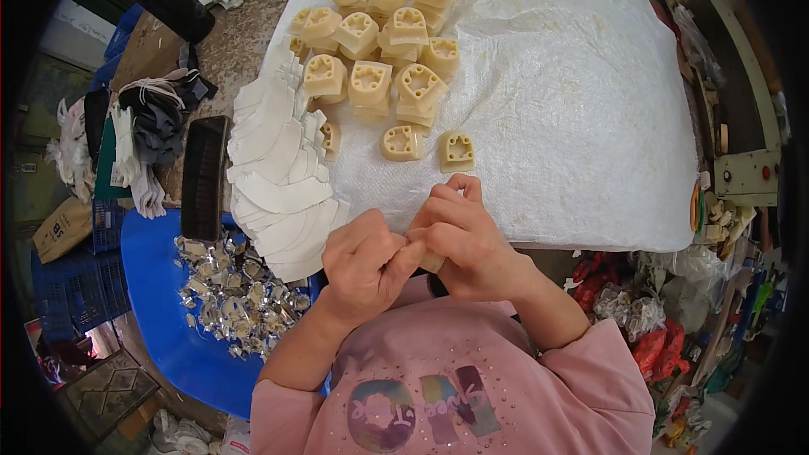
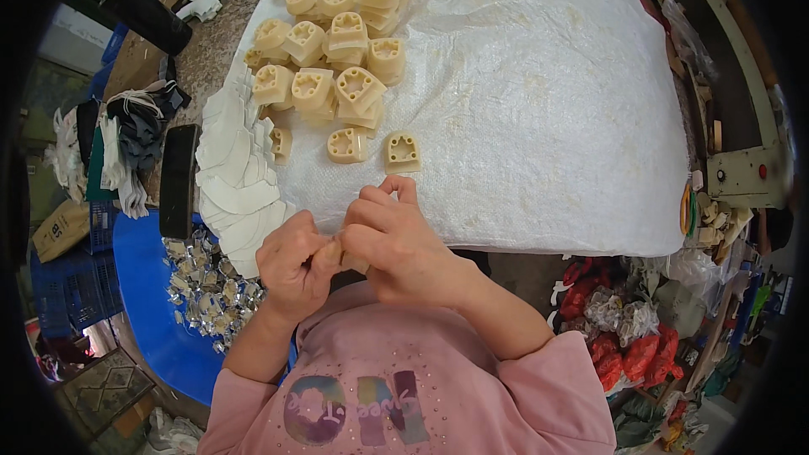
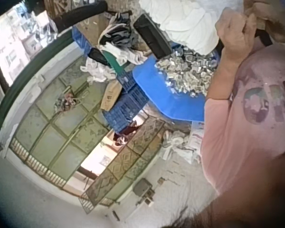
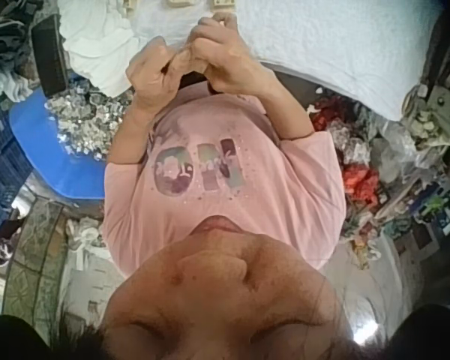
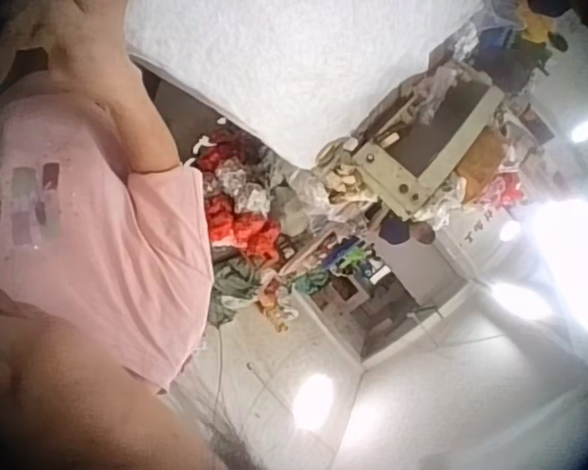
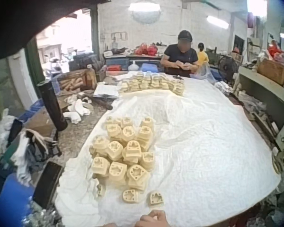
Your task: The recorder is assembling small plastic and metal components for shoes, likely heels or internal supports.
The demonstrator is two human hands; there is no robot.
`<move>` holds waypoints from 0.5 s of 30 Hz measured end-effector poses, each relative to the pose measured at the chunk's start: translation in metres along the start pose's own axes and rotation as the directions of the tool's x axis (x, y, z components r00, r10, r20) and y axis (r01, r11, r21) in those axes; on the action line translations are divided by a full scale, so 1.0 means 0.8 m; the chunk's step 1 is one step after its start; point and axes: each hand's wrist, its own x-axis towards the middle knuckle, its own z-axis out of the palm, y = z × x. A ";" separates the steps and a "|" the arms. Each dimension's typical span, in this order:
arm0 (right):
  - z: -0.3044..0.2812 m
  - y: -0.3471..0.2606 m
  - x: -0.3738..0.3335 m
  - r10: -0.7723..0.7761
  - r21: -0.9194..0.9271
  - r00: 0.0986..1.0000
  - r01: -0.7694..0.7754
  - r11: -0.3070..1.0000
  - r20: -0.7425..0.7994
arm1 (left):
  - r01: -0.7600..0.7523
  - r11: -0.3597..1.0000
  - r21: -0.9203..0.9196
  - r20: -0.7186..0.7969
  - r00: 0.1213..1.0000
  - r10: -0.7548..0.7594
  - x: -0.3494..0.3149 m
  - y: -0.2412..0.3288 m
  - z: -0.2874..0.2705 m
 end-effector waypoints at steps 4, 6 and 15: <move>-0.005 0.003 -0.002 -0.021 -0.084 0.986 0.007 0.996 -0.167 | -0.078 0.994 0.076 -0.108 0.990 0.086 0.010 0.008 -0.001; -0.007 -0.005 0.005 -0.020 -0.074 0.982 0.006 0.997 -0.185 | -0.062 0.990 0.123 -0.131 0.988 0.078 0.004 0.001 -0.011; 0.022 -0.011 -0.027 0.410 0.603 0.903 -0.259 0.754 -0.125 | -0.065 0.996 -0.065 -0.294 0.955 0.043 -0.002 0.007 -0.013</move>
